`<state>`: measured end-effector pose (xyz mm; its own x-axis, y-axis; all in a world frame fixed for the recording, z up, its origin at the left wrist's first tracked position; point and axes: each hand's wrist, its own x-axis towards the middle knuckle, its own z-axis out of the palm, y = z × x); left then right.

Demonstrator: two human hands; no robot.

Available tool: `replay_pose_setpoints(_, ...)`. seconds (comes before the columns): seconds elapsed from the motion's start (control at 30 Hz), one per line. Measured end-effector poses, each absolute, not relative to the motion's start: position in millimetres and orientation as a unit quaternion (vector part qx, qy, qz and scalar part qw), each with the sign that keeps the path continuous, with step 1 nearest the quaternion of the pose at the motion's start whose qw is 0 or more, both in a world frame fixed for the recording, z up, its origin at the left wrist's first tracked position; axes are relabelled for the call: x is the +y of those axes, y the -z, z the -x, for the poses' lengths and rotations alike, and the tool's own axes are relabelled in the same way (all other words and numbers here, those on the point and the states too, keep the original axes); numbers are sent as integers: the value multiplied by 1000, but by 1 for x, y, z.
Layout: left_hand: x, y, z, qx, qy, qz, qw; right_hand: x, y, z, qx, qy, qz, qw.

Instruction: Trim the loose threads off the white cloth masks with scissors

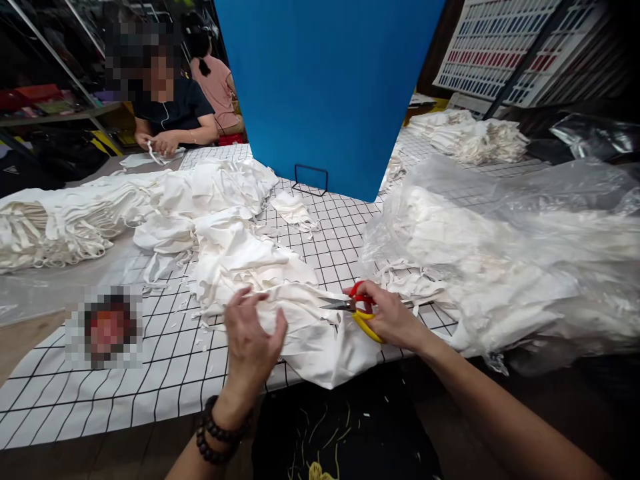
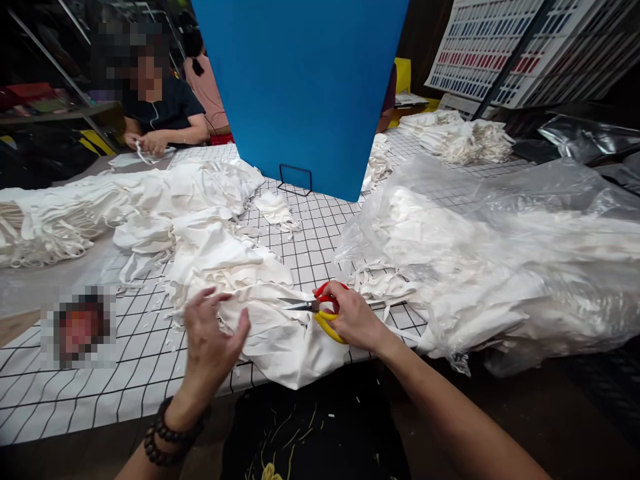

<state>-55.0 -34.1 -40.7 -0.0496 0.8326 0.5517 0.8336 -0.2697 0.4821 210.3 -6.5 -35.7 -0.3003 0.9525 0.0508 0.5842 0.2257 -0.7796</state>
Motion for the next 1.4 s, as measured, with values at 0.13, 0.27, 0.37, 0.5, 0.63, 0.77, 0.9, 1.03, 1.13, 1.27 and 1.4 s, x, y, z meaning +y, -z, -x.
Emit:
replay_pose_setpoints(0.13, -53, 49, 20, -475, 287, 798, -234, 21, 47, -199, -758, -348, 496, 240)
replay_pose_setpoints(0.27, -54, 66, 7, -477, 214, 794, -309, 30, 37, -205, -740, -353, 502, 276)
replay_pose_setpoints(0.37, -40, 65, 6, -476, 233, 780, -332, 34, 20, -218, -689, -352, 494, 398)
replay_pose_setpoints(0.5, -8, 38, 11, -470, 340, 710, -399, 42, -2, -233, -636, -299, 468, 535)
replay_pose_setpoints(0.63, 11, 3, 23, -446, 333, 686, -468, 29, -16, -238, -632, -349, 420, 549)
replay_pose_setpoints(0.77, 6, -8, 55, -458, 321, 746, -362, -9, -9, -244, -652, -512, 397, 395)
replay_pose_setpoints(0.9, -5, 1, 100, -534, 314, 731, -286, -25, 12, -256, -651, -499, 495, 287)
replay_pose_setpoints(1.03, -15, 11, 125, -584, 293, 706, -272, -16, 30, -249, -640, -445, 567, 266)
replay_pose_setpoints(1.13, -16, 14, 128, -586, 304, 690, -295, -12, 35, -231, -669, -426, 574, 202)
replay_pose_setpoints(1.27, -1, 1, 128, -606, 390, 641, -264, -8, 35, -222, -680, -379, 596, 194)
replay_pose_setpoints(1.4, 45, -38, 122, -559, 529, 594, -234, -2, 21, -235, -617, -470, 560, 291)
